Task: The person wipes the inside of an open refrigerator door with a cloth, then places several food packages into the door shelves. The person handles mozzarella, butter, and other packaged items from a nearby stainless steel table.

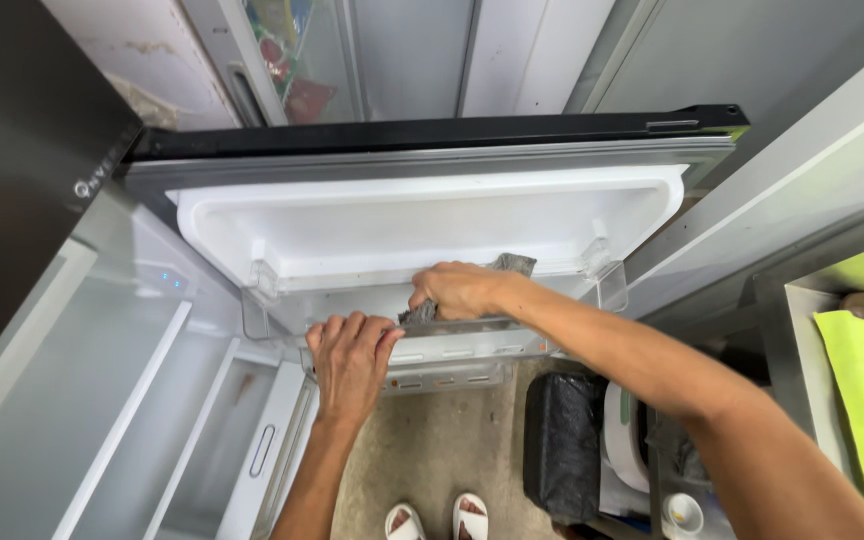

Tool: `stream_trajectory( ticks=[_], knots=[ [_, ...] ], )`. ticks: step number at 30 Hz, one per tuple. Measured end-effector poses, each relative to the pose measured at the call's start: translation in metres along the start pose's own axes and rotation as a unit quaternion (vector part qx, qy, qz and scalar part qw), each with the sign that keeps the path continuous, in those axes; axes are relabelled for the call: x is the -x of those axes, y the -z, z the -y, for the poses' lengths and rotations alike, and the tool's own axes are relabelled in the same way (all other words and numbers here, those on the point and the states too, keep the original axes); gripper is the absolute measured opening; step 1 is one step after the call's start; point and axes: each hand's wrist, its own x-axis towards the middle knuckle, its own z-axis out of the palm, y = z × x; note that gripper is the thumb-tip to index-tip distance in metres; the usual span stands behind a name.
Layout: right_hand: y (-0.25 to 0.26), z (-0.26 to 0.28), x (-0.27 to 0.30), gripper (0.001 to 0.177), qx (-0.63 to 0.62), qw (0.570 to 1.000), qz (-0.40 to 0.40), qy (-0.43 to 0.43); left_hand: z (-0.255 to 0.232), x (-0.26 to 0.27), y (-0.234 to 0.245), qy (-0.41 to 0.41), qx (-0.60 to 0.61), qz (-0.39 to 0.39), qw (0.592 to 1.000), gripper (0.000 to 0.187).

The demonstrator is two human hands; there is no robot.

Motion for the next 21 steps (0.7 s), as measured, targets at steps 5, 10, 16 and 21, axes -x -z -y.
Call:
stream_trajectory(
  ticks=[5, 10, 16, 21],
  knots=[
    [0.006, -0.007, 0.025, 0.057, 0.026, 0.998, 0.03, -0.038, 0.002, 0.002, 0.003, -0.006, 0.018, -0.006, 1.0, 0.016],
    [0.006, 0.004, 0.009, 0.059, 0.007, 0.995, -0.072, 0.065, 0.004, 0.004, 0.004, -0.004, 0.02, 0.003, 1.0, 0.015],
    [0.016, 0.01, 0.017, 0.059, 0.05, 0.996, 0.023, -0.066, 0.003, 0.0, 0.004, 0.001, 0.019, 0.003, 1.0, 0.015],
    [0.021, -0.001, 0.027, 0.068, -0.078, 0.983, -0.001, -0.169, 0.0, -0.001, 0.001, -0.002, 0.015, -0.008, 1.0, 0.015]
  ],
)
